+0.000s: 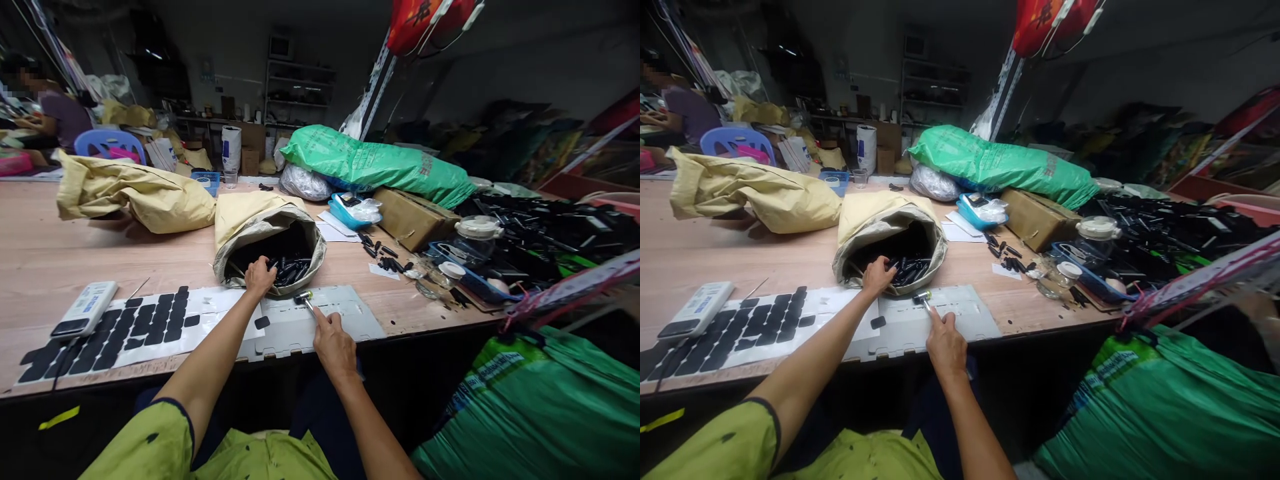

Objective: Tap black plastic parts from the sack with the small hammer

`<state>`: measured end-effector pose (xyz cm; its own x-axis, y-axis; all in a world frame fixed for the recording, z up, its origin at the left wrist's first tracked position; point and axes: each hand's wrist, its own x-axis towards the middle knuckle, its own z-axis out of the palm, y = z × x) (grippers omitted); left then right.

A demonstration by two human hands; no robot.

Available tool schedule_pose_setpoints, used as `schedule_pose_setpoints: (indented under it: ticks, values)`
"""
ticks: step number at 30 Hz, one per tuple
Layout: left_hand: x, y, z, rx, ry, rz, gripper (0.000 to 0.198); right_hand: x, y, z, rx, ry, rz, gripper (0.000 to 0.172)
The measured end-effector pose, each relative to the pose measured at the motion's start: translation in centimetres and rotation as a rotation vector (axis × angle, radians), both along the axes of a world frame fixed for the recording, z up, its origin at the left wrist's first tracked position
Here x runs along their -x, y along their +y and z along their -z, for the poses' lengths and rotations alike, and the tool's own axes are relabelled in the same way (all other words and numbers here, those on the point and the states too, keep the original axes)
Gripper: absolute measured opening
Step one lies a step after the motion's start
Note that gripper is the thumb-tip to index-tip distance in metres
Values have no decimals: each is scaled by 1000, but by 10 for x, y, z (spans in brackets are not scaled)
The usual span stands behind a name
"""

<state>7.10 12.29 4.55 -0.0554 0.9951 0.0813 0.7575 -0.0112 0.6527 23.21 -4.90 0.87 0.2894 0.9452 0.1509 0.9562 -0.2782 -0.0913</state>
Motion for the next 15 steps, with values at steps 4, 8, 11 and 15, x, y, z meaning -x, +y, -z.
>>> schedule_pose_setpoints:
  ticks: [4,8,11,15]
  values:
    - [7,0,0,40,-65,5,26,0,1,0,14,-1,4,45]
    - [30,-37,3,-129,-135,99,19,1,1,-3,23,-5,6,44]
    - [49,-76,11,-104,-187,260,18,1,1,-4,29,-4,15,44]
    - [63,-112,24,-13,-133,401,17,4,0,-6,31,-13,17,45]
